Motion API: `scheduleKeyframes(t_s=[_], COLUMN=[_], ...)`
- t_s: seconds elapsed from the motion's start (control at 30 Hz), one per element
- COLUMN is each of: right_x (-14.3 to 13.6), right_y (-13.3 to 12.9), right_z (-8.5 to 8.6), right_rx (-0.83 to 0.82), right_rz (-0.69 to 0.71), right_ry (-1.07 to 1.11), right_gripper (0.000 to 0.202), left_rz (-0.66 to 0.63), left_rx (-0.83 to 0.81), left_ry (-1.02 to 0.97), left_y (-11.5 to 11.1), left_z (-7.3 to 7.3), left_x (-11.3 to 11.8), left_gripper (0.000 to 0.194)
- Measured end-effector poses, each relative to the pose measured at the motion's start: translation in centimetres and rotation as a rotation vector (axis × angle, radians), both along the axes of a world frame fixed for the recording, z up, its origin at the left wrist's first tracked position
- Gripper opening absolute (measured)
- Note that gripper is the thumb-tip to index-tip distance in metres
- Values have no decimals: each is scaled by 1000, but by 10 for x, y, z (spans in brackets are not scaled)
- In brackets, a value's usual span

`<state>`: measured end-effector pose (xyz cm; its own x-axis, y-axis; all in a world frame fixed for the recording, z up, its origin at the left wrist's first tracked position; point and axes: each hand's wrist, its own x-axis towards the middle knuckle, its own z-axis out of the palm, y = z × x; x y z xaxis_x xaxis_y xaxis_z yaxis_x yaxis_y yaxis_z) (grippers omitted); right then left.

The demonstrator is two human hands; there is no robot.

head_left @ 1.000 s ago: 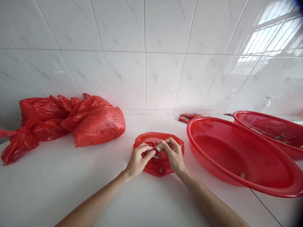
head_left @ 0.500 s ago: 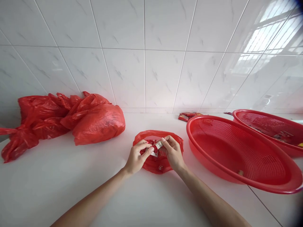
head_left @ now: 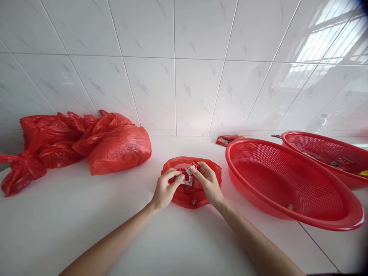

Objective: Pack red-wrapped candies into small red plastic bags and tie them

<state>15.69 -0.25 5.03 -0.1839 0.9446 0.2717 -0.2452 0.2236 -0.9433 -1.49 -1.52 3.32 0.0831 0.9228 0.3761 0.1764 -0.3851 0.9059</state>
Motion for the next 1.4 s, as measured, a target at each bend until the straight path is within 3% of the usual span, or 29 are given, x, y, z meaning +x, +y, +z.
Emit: scheduleKeyframes(t_s=[0.43,0.63,0.77,1.0,1.2,1.4], right_x=[2,2,2,0,-1,2], right_y=[-2,0,0,-4,-5,-3], right_z=[2,-3,-2,4,6,4], right_rx=[-121,-160,-197,-212,-213,-295], right_rz=[-8,15,23,170,220,252], right_ry=[46,29,3,21,66,101], right_gripper=[32,29,30,32,39,48], left_rz=[19,-66,-66,-57,-201,-220], left_rx=[-13,-19,-48,-29,-30,24], left_ry=[-31,-62,-54,-21,-52,12], left_y=[-1,-2,-3,0,-5,-7], left_z=[-1,-2,-1,-9,-7,-7], left_x=[2,1,1,-1,0,1], left_gripper=[24,23,33,47,53,60])
